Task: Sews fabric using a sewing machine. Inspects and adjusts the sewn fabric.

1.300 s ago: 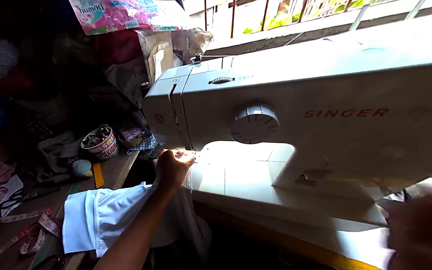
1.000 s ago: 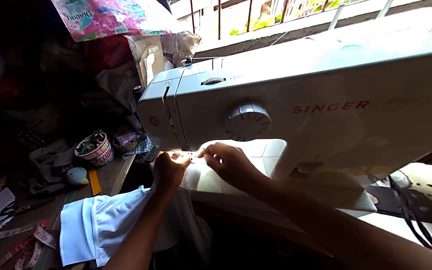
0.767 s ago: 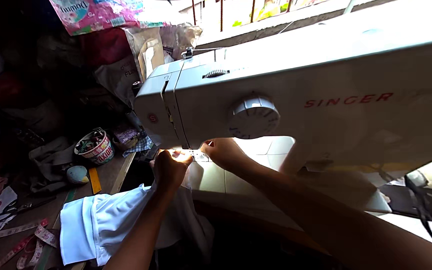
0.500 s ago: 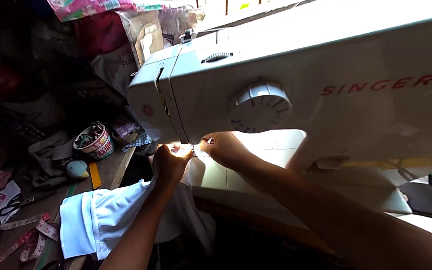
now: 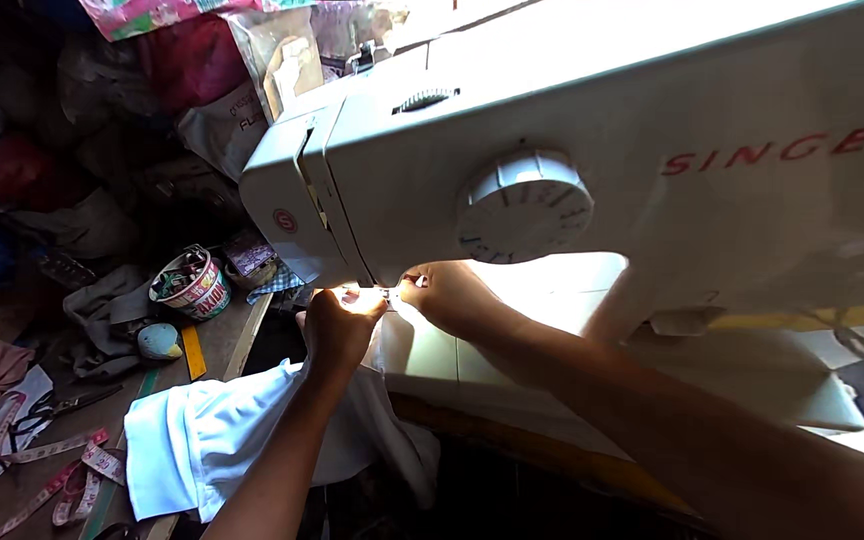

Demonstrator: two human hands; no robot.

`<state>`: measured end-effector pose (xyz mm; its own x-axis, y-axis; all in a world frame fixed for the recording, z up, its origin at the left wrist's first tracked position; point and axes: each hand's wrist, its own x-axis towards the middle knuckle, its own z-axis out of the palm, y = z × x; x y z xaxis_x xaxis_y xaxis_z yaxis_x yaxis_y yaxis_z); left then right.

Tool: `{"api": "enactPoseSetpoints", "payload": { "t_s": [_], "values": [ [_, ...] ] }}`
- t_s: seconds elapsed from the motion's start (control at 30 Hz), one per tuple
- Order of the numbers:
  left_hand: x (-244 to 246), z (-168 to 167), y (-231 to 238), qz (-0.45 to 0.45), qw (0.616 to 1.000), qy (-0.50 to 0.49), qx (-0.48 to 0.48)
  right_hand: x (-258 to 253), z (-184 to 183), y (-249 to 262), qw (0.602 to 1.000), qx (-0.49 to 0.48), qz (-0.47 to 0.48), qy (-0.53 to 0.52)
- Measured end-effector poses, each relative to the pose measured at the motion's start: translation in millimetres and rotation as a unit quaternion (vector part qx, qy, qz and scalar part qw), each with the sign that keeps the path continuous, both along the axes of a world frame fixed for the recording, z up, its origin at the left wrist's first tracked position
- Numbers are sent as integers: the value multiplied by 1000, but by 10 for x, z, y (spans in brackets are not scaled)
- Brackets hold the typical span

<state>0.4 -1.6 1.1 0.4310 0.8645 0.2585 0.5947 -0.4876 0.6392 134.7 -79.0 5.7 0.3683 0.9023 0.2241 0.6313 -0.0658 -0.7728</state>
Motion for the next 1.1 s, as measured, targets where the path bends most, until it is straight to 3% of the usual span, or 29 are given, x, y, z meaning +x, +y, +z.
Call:
{"api": "enactPoseSetpoints", "payload": {
  "t_s": [1.1],
  "values": [
    [-19, 24, -55, -1, 1000, 8, -6, -35, 55, -71, 1000, -5, 22, 19]
  ]
}}
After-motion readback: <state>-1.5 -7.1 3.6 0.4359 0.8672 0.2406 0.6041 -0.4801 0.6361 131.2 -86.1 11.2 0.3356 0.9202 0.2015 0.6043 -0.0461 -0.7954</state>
